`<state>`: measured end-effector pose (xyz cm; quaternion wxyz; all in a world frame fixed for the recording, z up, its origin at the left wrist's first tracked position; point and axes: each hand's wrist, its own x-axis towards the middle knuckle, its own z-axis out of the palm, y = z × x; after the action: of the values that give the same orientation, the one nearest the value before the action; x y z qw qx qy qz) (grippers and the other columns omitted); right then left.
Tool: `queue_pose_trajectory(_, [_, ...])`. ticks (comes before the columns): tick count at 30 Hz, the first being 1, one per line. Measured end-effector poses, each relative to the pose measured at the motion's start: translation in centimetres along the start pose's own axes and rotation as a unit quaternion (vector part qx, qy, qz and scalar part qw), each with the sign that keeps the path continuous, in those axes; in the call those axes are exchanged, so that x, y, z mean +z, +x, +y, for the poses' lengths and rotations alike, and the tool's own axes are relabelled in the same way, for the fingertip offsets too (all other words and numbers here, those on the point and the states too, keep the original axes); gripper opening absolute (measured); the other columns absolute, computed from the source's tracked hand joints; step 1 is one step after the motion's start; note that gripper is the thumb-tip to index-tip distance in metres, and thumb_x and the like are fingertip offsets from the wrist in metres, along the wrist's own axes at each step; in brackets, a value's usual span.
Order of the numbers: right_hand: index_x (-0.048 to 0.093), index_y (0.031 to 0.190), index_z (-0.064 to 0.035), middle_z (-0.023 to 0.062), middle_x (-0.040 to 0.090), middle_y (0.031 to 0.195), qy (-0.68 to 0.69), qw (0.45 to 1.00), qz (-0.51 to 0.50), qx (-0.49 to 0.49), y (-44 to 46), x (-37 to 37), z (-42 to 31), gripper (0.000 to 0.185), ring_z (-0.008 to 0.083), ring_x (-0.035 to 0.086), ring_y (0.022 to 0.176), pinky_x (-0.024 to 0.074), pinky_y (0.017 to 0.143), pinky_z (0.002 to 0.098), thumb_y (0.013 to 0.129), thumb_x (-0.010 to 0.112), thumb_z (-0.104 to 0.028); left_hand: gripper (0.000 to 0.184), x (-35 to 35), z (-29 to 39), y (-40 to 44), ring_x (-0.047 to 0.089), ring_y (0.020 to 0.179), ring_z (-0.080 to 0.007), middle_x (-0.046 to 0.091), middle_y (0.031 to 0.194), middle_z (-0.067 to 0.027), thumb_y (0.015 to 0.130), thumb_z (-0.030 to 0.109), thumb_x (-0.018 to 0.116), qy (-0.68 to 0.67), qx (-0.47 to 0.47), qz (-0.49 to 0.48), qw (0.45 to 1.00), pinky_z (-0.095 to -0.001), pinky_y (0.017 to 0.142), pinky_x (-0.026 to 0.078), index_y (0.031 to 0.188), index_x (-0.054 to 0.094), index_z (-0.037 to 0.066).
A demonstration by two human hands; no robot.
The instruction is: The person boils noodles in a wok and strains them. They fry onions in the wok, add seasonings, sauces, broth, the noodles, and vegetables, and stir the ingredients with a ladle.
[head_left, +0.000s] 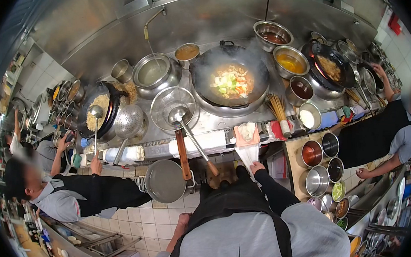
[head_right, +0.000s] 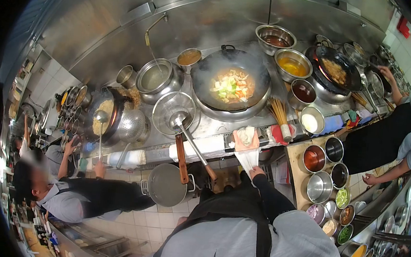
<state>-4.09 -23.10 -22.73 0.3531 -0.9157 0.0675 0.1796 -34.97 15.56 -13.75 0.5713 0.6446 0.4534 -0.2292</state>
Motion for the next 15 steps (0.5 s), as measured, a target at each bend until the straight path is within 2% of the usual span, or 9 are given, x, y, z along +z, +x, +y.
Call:
queue_pose_trajectory(7, [0.065, 0.108, -0.0003, 0.0237, 0.067, 0.104, 0.003, 1.000, -0.001, -0.003, -0.4, -0.3, -0.4, 0.041, 0.0391, 0.064, 0.101, 0.0503, 0.088, 0.0438, 0.085, 0.063, -0.034, 0.023, -0.2, -0.4, 0.2, 0.068, 0.073, -0.0262, 0.071, 0.085, -0.0174, 0.086, 0.011, 0.065, 0.047, 0.028, -0.015, 0.998, -0.0379, 0.064, 0.055, 0.090, 0.068, -0.012])
queue_pose_trajectory(15, [0.063, 0.113, 0.0000, 0.0238, 0.067, 0.108, 0.002, 1.000, -0.018, 0.008, -0.5, -0.8, -0.8, 0.044, 0.0392, 0.064, 0.102, 0.0502, 0.089, 0.0434, 0.086, 0.064, -0.034, 0.028, -0.6, -3.5, 3.1, 0.069, 0.077, -0.0254, 0.071, 0.089, -0.0174, 0.085, 0.010, 0.067, 0.054, 0.033, -0.015, 0.998, -0.0364, 0.068, 0.056, 0.101, 0.065, -0.013])
